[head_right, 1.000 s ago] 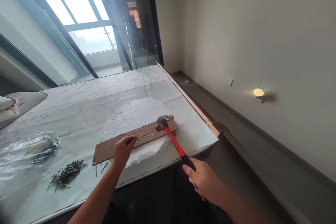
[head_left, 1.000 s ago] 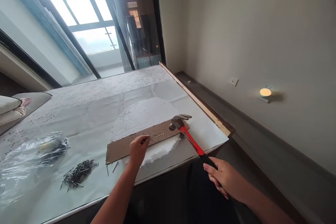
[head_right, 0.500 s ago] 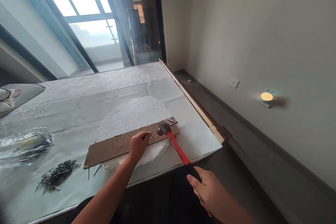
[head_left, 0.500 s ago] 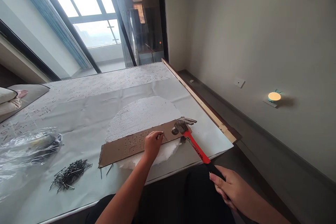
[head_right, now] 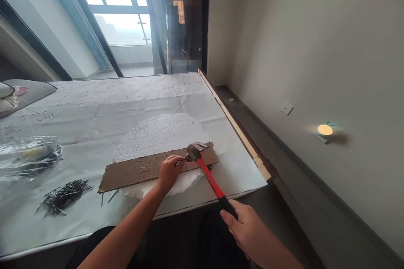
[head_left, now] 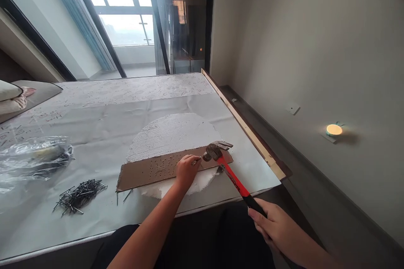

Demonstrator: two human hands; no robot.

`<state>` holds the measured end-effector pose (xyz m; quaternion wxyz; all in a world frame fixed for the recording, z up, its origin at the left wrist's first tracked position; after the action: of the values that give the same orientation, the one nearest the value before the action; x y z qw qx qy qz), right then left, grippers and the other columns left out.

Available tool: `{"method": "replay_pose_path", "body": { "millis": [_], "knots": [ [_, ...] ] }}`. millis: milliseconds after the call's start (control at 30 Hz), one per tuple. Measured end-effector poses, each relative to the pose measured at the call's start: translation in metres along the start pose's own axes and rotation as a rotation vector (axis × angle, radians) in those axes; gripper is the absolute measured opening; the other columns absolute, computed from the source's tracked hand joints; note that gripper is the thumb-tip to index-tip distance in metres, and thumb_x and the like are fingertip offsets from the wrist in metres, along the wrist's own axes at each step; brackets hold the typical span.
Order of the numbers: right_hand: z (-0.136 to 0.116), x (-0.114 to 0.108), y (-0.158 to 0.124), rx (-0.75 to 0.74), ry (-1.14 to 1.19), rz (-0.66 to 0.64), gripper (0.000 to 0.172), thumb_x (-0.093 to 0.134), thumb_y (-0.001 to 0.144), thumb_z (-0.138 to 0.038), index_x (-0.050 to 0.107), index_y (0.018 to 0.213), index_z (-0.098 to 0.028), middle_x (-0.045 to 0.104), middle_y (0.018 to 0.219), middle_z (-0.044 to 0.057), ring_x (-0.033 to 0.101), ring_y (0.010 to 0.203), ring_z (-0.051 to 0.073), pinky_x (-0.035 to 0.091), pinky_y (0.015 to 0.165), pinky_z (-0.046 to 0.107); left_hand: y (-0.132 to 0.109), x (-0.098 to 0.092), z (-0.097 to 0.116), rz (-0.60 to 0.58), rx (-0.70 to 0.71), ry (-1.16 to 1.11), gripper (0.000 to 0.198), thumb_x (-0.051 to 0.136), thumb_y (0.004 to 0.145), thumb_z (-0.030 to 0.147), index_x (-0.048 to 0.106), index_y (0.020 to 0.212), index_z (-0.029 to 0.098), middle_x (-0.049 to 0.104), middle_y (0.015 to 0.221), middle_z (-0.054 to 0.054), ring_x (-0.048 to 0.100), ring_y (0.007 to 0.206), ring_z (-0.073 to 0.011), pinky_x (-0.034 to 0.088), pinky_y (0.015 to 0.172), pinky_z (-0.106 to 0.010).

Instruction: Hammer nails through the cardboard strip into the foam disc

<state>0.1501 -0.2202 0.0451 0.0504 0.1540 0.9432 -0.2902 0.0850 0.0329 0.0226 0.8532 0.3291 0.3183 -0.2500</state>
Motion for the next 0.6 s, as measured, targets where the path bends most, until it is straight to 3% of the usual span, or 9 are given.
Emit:
{"method": "replay_pose_path", "body": {
  "millis": [233,433,600],
  "knots": [
    [-0.023,0.0,0.004,-0.027,-0.089,0.031,0.044,0.036,0.082,-0.063,0.034,0.065,-0.022,0.027,0.049,-0.01,0.024,0.04,0.006,0.024,0.038,0.02,-0.005,0.004,-0.003,-0.036,0.008,-0.026,0.013,0.057,0.079,0.021,0.07,0.078,0.022,0.07,0.08,-0.002,0.062,0.078,-0.0158,0.046,0.072,-0.027],
    [-0.028,0.001,0.008,0.004,-0.273,0.045,0.046,0.035,0.079,-0.067,0.035,0.066,-0.022,0.027,0.049,-0.008,0.025,0.045,0.009,0.023,0.044,0.023,-0.009,0.006,-0.007,-0.042,-0.005,-0.03,0.012,0.059,0.077,0.02,0.07,0.076,0.022,0.069,0.078,-0.002,0.061,0.076,-0.0155,0.045,0.069,-0.026],
    [-0.031,0.003,0.002,0.023,-0.224,0.092,0.045,0.035,0.079,-0.066,0.04,0.071,-0.022,0.025,0.052,-0.008,0.023,0.045,0.009,0.023,0.043,0.023,-0.01,0.005,-0.006,-0.05,-0.022,-0.041,0.012,0.059,0.077,0.019,0.071,0.076,0.023,0.069,0.079,-0.001,0.061,0.077,-0.0152,0.044,0.068,-0.025]
  ]
}}
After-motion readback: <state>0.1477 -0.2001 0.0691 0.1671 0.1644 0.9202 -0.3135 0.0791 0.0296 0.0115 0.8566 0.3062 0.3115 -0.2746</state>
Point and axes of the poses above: each hand's wrist, its own y-axis towards the middle knuckle, its own x-axis out of the palm, z = x × y, the point moved 7 cm from there along y, towards the middle knuckle
